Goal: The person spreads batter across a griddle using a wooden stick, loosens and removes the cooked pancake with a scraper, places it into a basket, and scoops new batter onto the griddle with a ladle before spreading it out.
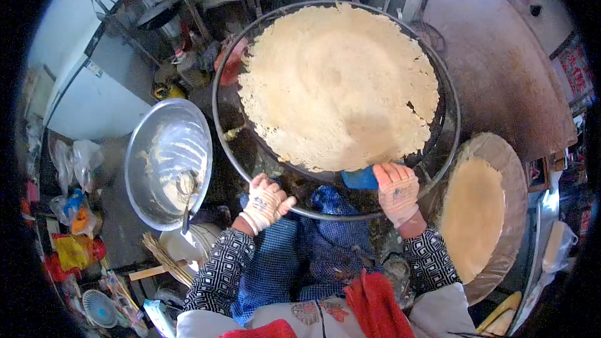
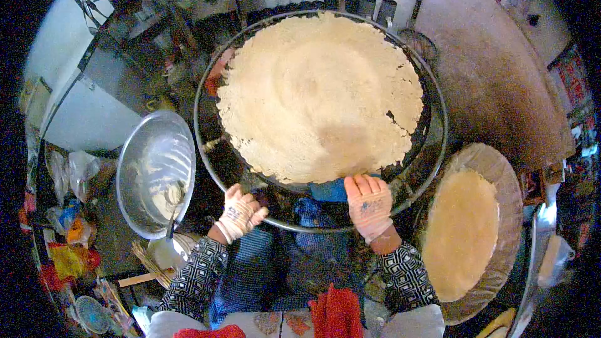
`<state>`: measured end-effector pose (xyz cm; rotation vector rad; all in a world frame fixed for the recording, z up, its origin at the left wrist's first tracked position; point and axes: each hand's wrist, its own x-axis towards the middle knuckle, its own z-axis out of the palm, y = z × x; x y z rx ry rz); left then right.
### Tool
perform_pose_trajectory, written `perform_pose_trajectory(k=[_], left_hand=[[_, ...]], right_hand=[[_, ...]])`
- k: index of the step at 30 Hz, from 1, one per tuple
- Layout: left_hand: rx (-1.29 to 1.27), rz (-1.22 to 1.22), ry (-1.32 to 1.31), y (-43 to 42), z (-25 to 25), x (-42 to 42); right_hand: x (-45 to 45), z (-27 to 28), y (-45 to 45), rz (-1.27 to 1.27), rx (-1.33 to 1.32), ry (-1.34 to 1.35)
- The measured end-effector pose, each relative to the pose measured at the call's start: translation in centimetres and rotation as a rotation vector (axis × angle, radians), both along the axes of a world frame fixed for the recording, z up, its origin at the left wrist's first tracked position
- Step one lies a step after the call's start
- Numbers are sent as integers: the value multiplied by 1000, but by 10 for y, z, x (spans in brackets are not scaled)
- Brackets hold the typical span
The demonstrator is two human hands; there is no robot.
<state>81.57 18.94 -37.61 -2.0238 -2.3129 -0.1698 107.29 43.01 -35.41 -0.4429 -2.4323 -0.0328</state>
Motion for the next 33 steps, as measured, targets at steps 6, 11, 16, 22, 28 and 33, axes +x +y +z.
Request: perform_pose_trajectory(k=[6,11,16,22,28,33], left_hand=[[532,210,5,61,72,24],[173,91,183,132,76,8],[268,-54,249,188,125,4],[-247,77,297,266,186,25],[-152,19,276,287,193,33],[-159,124,235,294,235,42]], right_hand=[[6,8,20,-102,-104,98],[24,20,12,-107,-174,107],[55,19,-14,81,-191,-3],[2,-12,18,-25,42,-49],[-88,-9,78,-169,-14,-282],[-114,16,105,-220,-137,-512]])
